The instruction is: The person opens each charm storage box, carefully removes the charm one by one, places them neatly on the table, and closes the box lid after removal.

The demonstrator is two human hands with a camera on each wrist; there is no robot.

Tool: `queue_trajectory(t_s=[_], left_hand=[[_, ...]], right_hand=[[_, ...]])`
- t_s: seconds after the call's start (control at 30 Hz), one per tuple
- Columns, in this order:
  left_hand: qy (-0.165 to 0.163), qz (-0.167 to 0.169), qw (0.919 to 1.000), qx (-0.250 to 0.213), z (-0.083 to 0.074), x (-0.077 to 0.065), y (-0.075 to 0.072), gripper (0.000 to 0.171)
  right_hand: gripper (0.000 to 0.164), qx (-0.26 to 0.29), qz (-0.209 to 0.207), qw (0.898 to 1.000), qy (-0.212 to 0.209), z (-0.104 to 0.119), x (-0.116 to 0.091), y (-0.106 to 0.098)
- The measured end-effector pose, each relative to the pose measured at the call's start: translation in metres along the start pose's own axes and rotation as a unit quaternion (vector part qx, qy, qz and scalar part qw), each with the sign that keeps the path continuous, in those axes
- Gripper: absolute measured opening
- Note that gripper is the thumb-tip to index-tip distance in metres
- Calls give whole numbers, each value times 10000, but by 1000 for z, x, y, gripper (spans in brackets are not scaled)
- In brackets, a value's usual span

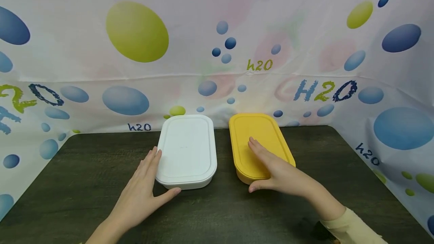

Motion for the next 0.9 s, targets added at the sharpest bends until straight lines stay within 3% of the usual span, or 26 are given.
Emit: queue_trajectory(t_s=[0.17, 0.4, 0.77, 0.9], left_hand=[[-247, 87, 9995, -188, 7, 3, 3, 110], [-281, 49, 9991, -312, 11, 5, 5, 110], [-415, 101, 9984, -362, 20, 8, 7, 114], [-470, 201, 9967, -634, 25, 10, 8, 114]], right_hand=[[107, 328, -208, 9990, -216, 20, 14, 4], [103, 846, -284, 9958, -199, 42, 30, 13], [105, 991, -152, 9950, 10, 61, 45, 35], [107, 1014, -88, 9947, 174, 62, 50, 44]])
Point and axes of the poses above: each hand's wrist, its own x-axis towards the middle knuckle, its own y-axis out of the palm, z = x × y, the point moved 10 cm from there along x, towards the middle knuckle, and after that the axes turned 14 degrees about -x, right-handed, at the moved point
